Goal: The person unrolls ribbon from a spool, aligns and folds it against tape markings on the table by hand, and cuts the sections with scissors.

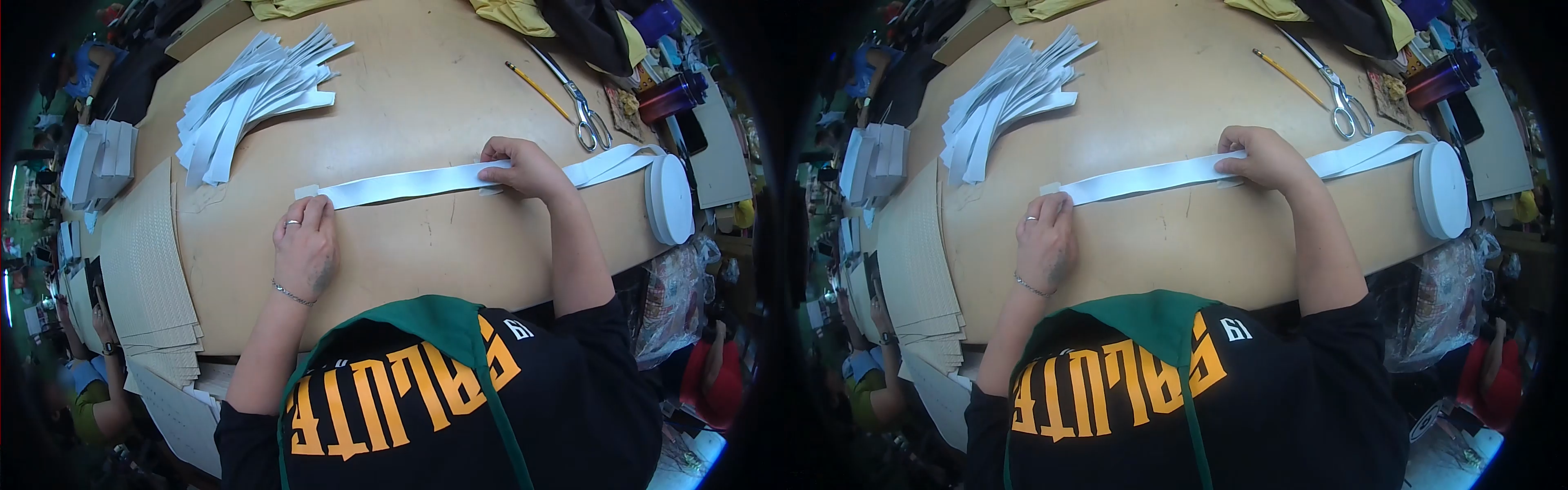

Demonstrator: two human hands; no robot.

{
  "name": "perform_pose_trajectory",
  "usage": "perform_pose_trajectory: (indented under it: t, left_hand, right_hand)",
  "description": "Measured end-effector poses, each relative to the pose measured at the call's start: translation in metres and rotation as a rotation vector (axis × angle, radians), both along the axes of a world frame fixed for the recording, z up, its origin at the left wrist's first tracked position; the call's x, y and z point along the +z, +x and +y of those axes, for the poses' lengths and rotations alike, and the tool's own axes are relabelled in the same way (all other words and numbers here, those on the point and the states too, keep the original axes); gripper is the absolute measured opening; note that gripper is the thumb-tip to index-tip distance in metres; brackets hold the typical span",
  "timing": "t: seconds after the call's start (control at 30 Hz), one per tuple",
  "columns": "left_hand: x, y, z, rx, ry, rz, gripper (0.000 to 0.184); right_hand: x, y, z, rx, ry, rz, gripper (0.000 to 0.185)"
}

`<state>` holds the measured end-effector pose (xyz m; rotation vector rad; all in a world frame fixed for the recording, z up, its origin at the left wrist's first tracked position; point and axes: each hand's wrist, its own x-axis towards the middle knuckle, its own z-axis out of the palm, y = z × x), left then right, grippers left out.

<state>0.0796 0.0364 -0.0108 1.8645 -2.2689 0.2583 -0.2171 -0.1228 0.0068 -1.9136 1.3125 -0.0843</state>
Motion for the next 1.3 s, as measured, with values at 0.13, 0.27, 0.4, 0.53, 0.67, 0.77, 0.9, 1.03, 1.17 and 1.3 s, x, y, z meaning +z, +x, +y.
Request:
perform_pose_trajectory:
  t: [0.13,0.27,0.4,0.53,0.67,0.77,0.9,1.03,1.17,1.3]
  left_hand:
    - [0.001,0.003,-0.001,-0.048,0.021,0.019,0.033]
    - [0.000,0.006,-0.005,-0.118,0.035,0.026,0.028]
    - [0.000,0.011,-0.008,-0.140,0.143,-0.013,0.026]
    - [0.010,0.009,-0.011,-0.159,0.232,-0.031,0.023]
    - [0.015,0.007,-0.017,-0.242,0.155,-0.047,0.022]
    - [0.018,0.005,-0.018,-0.240,0.184,-0.064,0.022]
    - [0.019,0.004,-0.019,-0.237,0.197,-0.064,0.021]
    - [0.024,0.003,-0.021,-0.235,0.241,-0.030,0.020]
    - [0.027,0.005,-0.022,-0.227,0.283,-0.036,0.021]
    - [0.029,0.006,-0.021,-0.189,0.366,-0.057,0.023]
  right_hand:
    - [0.003,0.000,0.000,-0.032,0.051,0.032,0.026]
    - [-0.002,-0.003,0.004,-0.024,-0.038,-0.013,0.026]
    - [-0.007,-0.008,0.012,0.035,-0.219,-0.056,0.023]
    - [-0.008,-0.011,0.015,0.050,-0.259,-0.070,0.023]
    - [-0.010,-0.011,0.019,0.095,-0.388,-0.078,0.025]
    - [-0.014,-0.011,0.021,0.152,-0.614,-0.085,0.026]
    - [-0.011,-0.009,0.037,0.219,-0.962,0.042,0.024]
    - [-0.025,0.000,0.079,0.121,-0.832,0.119,0.030]
    - [-0.032,0.007,0.092,-0.003,-0.824,0.095,0.040]
    - [-0.033,0.004,0.093,0.014,-0.799,0.126,0.043]
